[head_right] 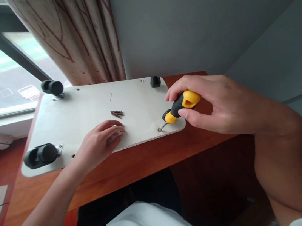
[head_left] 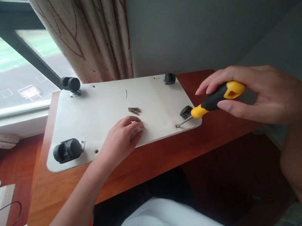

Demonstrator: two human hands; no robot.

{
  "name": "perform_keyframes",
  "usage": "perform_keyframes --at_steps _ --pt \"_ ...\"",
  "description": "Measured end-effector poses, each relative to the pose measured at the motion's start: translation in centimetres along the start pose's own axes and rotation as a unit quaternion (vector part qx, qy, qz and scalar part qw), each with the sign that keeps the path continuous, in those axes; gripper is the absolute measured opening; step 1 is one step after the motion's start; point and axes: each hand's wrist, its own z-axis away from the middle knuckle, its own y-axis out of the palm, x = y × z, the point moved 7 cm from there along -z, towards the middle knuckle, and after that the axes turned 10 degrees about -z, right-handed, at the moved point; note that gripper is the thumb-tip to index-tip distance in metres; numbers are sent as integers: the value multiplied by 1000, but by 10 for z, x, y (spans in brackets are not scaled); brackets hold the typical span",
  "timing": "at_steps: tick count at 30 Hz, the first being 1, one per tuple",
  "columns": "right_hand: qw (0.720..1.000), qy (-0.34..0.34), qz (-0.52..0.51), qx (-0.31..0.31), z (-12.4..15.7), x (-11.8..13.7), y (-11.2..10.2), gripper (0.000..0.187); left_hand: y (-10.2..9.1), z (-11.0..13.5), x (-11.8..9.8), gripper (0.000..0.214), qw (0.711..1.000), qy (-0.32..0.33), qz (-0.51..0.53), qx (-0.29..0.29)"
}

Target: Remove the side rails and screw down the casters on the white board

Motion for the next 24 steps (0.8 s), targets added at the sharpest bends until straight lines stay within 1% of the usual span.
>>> perform_keyframes --at_steps 2,4,6,7,8,10,12,13,14,16,17,18,19,21,22,23,24 --pt "999 -16 38 -9 -3 3 -1 24 0 0 0 26 1000 -3 4 -5" --pt "994 -23 98 -49 -6 4 -3 27 0 0 0 27 1000 -3 1 -9" --pt "981 -20 162 -104 -7 4 -6 28 -1 1 -1 28 1000 -3 0 -12" --pt "976 -12 181 -120 -7 3 -7 29 -1 1 -2 28 1000 -3 0 -13" --pt "975 -2 186 -120 -7 2 -8 28 -1 1 -2 28 1000 -3 1 -12" --pt "984 12 157 -80 -9 0 -5 26 -2 1 -2 28 1000 -4 2 -13" --pt "993 13 117 -32 -10 1 0 30 -1 1 -2 27 1000 -4 2 -11" --pt "993 9 114 -30 -10 1 0 30 -1 1 -2 27 1000 -3 2 -10" --pt "991 4 127 -43 -11 2 -2 28 0 1 -2 27 1000 -1 1 -9" --pt "979 0 182 -88 -12 2 -5 21 1 2 -1 26 1000 0 0 -9" --pt "973 -2 206 -103 -13 3 -6 22 2 2 -1 26 1000 0 1 -8" --pt "972 -2 212 -102 -13 3 -6 23 2 2 -1 25 1000 0 2 -8" --pt "977 -4 196 -86 -14 2 -4 23 2 2 -1 26 1000 0 5 -7" --pt "991 -9 134 -27 -15 3 1 21 2 2 -1 26 1000 0 8 -6" --pt "994 -11 107 1 -15 3 4 23 2 2 -1 26 1000 0 8 -6" --pt "995 -12 96 14 -15 3 4 26 2 2 -2 26 1000 1 6 -6" --pt "994 -11 108 10 -14 3 3 27 1 2 -2 26 1000 2 3 -7"
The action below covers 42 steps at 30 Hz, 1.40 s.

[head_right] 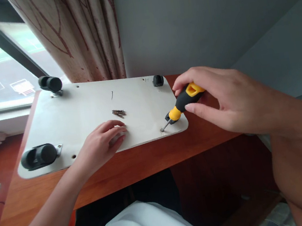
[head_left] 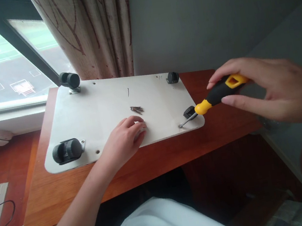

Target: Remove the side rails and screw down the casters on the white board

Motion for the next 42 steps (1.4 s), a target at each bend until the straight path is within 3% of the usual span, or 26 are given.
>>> perform_keyframes --at_steps 5,10,12,15,17,21,26,28,32,37,42 --pt "977 54 178 -104 2 -5 -11 42 -1 0 -1 26 1000 4 -10 -6" --pt "1000 5 25 -5 -1 4 -1 29 -1 0 -1 26 1000 3 -10 -7" --pt "999 -13 30 -35 -1 6 -2 26 -1 0 -1 26 1000 4 -12 -6" --pt "985 2 128 -117 0 2 -7 30 -1 1 -1 26 1000 3 -13 -5" --pt "989 13 118 -92 0 -1 -5 30 -1 1 0 26 1000 2 -10 -4" --pt "1000 -22 0 11 3 6 2 26 0 1 0 26 1000 0 -4 -3" --pt "979 5 175 -101 5 6 -8 33 1 1 0 25 1000 0 -10 -1" --pt "984 14 160 -79 4 5 -5 36 1 1 0 26 1000 1 -12 -1" --pt "999 -39 -1 27 3 14 4 27 0 1 -1 25 1000 3 -11 -4" --pt "990 43 103 -81 6 1 -7 35 1 2 0 25 1000 0 -11 -4" --pt "1000 6 22 14 6 1 2 32 0 2 0 25 1000 3 -7 -5"
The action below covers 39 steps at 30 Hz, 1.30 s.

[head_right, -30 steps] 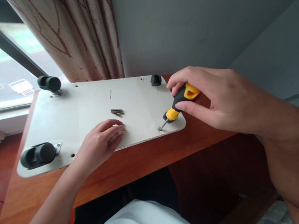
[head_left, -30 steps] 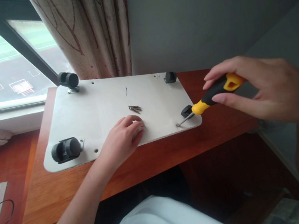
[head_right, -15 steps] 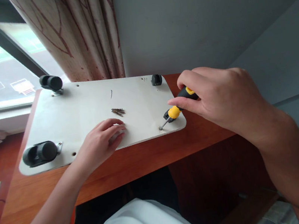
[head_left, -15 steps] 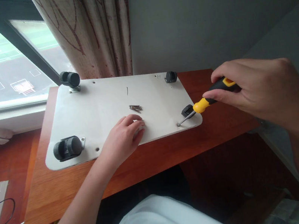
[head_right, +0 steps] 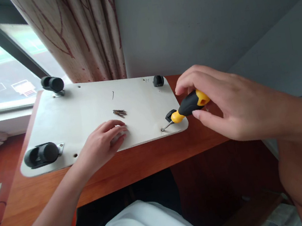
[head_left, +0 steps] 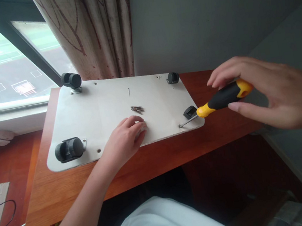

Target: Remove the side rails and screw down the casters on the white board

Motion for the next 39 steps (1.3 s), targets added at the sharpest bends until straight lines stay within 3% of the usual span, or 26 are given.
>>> perform_keyframes --at_steps 3,5,7,10,12,14,16,21,23,26,28,32,35,37,39 --pt "995 -2 71 -70 -1 1 -7 20 0 0 0 25 1000 -1 0 0" --pt "982 24 152 -107 -2 -1 -10 27 0 0 0 25 1000 -2 2 2" --pt "985 30 151 -76 -3 0 -7 31 0 0 0 25 1000 -3 1 2" --pt "999 -15 29 -1 -3 8 0 28 1 0 0 25 1000 -2 -1 3" --pt "999 -35 23 -23 -3 11 -1 22 1 0 0 25 1000 -1 -1 3" --pt "989 -21 112 -90 -3 9 -6 16 1 0 0 24 1000 -1 -3 1" --pt "977 4 177 -119 -2 4 -8 26 0 0 0 24 1000 0 -3 -1" --pt "1000 -15 22 14 -2 2 4 31 0 0 0 24 1000 1 -3 -5" --pt "998 -22 46 -23 -2 4 1 26 -1 0 -1 24 1000 2 -6 -6" --pt "978 21 179 -104 -3 3 -6 32 -1 0 -2 24 1000 2 -8 -6" --pt "979 40 184 -76 -4 0 -4 36 -1 0 -2 24 1000 3 -8 -7" --pt "999 -4 24 26 -4 4 3 31 -1 0 -1 24 1000 4 -8 -9" --pt "994 7 99 -43 -4 3 -3 24 0 1 -1 23 1000 3 -6 -8" --pt "981 34 174 -83 -3 1 -6 30 1 1 -1 23 1000 3 -5 -9" --pt "985 39 156 -57 -3 1 -2 32 1 1 0 23 1000 3 -3 -8"
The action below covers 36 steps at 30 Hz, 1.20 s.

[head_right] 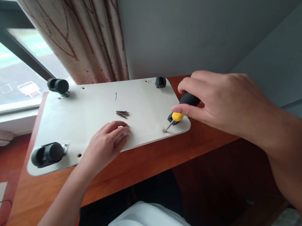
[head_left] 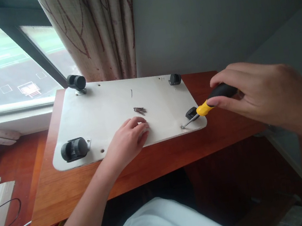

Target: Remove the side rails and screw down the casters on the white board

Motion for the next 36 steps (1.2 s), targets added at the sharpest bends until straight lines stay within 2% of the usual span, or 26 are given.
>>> perform_keyframes --at_steps 2,4,6,8,10,12,14,16,19,21,23,25,27,31,33,36 --pt "993 -37 -93 56 1 7 5 33 0 0 0 23 1000 -1 2 1" --pt "982 -76 -152 77 3 15 5 35 0 0 0 23 1000 -1 3 3" --pt "989 -71 -121 46 2 16 3 31 0 0 0 23 1000 -2 3 1" --pt "998 -37 -48 2 2 15 0 27 -1 0 0 22 1000 -2 3 0" --pt "1000 -13 -12 -4 2 14 -1 29 -1 -1 0 23 1000 -3 5 -1" --pt "998 -29 -48 36 3 16 1 29 -1 -1 -1 23 1000 -2 6 -1" --pt "988 -73 -119 72 5 22 1 27 -1 -1 -1 24 1000 0 6 0" --pt "982 -100 -152 57 5 25 -2 24 -1 -1 -1 24 1000 1 3 1" --pt "997 -49 -50 -12 2 18 -4 24 0 -1 -1 24 1000 1 -1 -1" --pt "1000 -10 17 -23 1 13 -3 30 0 0 -1 24 1000 1 -3 0" --pt "1000 -18 -9 8 1 13 -2 31 0 0 0 24 1000 1 -5 2" --pt "992 -56 -95 64 3 17 0 32 0 0 -1 25 1000 1 -5 5" --pt "984 -79 -143 73 4 20 -1 30 0 0 -1 24 1000 2 -6 7" --pt "999 2 -38 0 2 7 -2 24 -2 -1 -3 24 1000 1 -6 3" --pt "999 23 -21 19 3 4 1 28 -3 -1 -3 24 1000 1 -6 4" --pt "991 -12 -98 87 5 6 6 30 -2 -1 -3 25 1000 0 -7 8"
